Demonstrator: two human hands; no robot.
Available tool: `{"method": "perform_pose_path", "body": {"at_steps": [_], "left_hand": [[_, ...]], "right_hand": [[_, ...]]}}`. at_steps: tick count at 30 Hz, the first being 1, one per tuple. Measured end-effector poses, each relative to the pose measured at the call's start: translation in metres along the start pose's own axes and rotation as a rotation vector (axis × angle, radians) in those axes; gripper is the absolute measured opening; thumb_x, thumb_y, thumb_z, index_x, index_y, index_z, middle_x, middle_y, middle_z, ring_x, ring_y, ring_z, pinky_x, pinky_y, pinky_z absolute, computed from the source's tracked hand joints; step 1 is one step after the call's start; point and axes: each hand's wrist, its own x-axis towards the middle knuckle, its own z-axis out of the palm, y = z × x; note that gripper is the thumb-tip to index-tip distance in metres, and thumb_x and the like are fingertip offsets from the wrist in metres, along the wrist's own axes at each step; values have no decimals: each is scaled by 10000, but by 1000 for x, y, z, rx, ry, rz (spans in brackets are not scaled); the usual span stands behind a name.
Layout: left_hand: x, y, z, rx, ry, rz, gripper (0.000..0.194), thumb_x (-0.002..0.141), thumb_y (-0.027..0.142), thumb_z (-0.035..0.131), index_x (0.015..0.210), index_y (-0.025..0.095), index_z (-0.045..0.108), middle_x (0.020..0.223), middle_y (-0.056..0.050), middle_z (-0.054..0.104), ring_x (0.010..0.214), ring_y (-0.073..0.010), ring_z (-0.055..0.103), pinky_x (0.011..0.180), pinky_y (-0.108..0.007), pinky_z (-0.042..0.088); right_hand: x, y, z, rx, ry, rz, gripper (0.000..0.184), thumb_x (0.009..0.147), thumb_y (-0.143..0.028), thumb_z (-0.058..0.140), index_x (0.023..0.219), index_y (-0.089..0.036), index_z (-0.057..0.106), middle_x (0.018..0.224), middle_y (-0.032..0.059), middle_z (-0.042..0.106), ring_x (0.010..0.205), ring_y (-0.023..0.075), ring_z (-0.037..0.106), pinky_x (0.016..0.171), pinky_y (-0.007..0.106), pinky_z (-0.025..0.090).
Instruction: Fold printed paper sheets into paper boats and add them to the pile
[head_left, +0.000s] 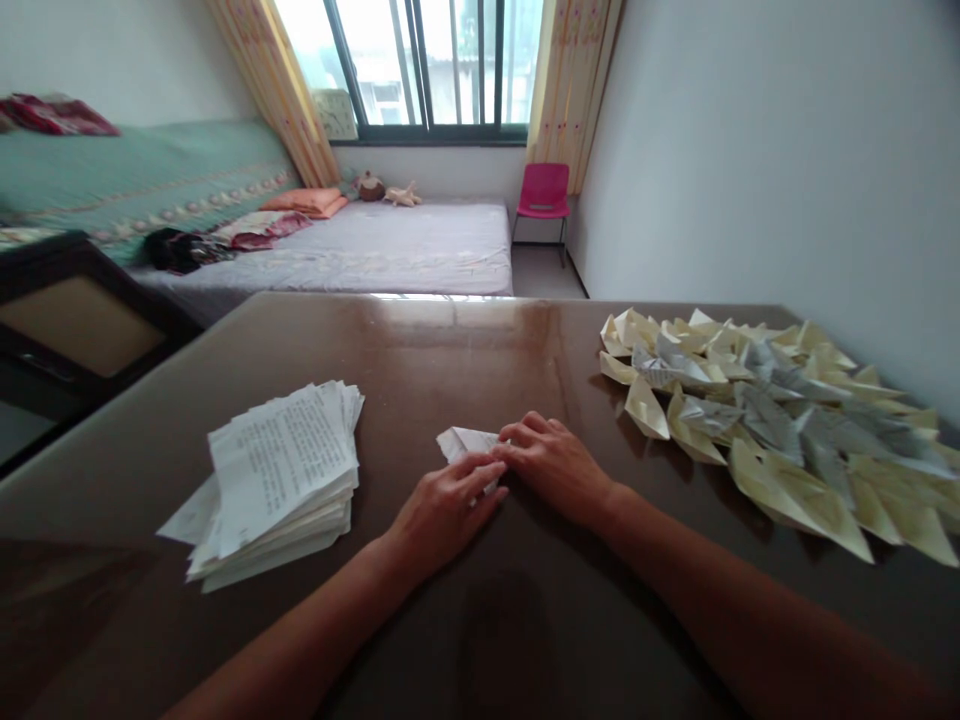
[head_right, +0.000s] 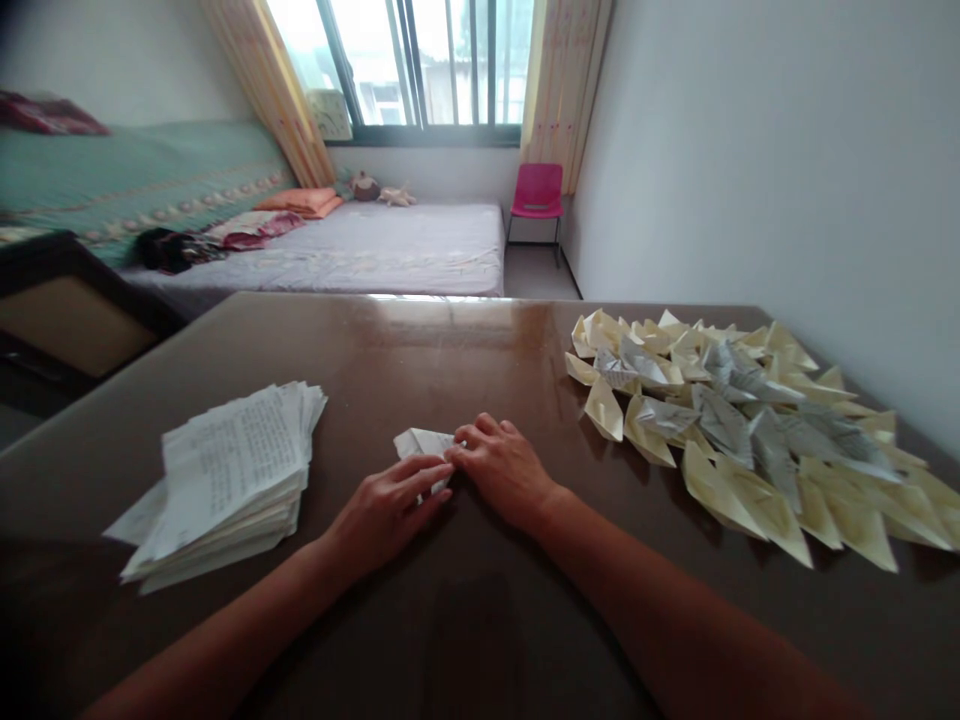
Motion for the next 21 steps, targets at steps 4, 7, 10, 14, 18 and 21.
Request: {"method": "perform_pose_path", "body": {"at_steps": [4, 7, 10, 14, 18, 21], "left_hand": [[2, -10, -15, 53, 35, -63, 311, 934, 246, 466, 1221, 226, 584, 1102, -60, 649, 976, -156, 621, 889, -309, 523], [3, -28, -25, 141, -86, -55, 408, 863, 358, 585, 1259, 262, 568, 1357, -79, 508, 1264, -265, 435, 1041, -462, 415], [2, -38, -27, 128, -236, 16, 506, 823, 403, 635, 1307, 304, 523, 1418, -61, 453, 1298, -261, 389, 1055, -469, 395], [0, -35, -29, 188, -267, -16, 484, 821, 444, 628, 1283, 328, 544, 1371, -42, 503, 1191, -254, 454, 997, -452, 439], [-3, -24, -29, 289, -268, -80, 471, 841, 512, 569, 1279, 344, 536, 1336, -18, 532, 1094, -247, 492, 882, -410, 505], [-4, -15, -24, 372, -223, -126, 458, 874, 540, 496, 1264, 307, 547, 1312, -31, 548, 1051, -237, 513, 820, -375, 523]], "right_hand": [[2, 16, 8, 79, 37, -100, 227, 933, -208, 498, 1059, -257, 680, 1069, 38, 656, 964, 178, 510, 887, 324, 438], [4, 22, 13, 148, 78, -121, 252, 933, -165, 479, 1069, -229, 681, 1069, 45, 665, 964, 171, 521, 898, 319, 454], [6, 20, 12, 215, 96, -94, 268, 930, -126, 453, 1046, -201, 683, 1064, 55, 674, 968, 166, 541, 894, 314, 465], [5, 15, 8, 327, 120, -28, 242, 935, -156, 450, 1050, -184, 660, 1062, 66, 676, 995, 164, 577, 915, 317, 462], [4, 11, 9, 424, 141, -11, 184, 928, -234, 503, 1045, -177, 633, 1090, 69, 662, 1027, 162, 582, 931, 308, 452], [3, 9, 9, 452, 126, -4, 177, 913, -271, 540, 1046, -184, 618, 1088, 67, 660, 1039, 170, 578, 923, 316, 452]]}}
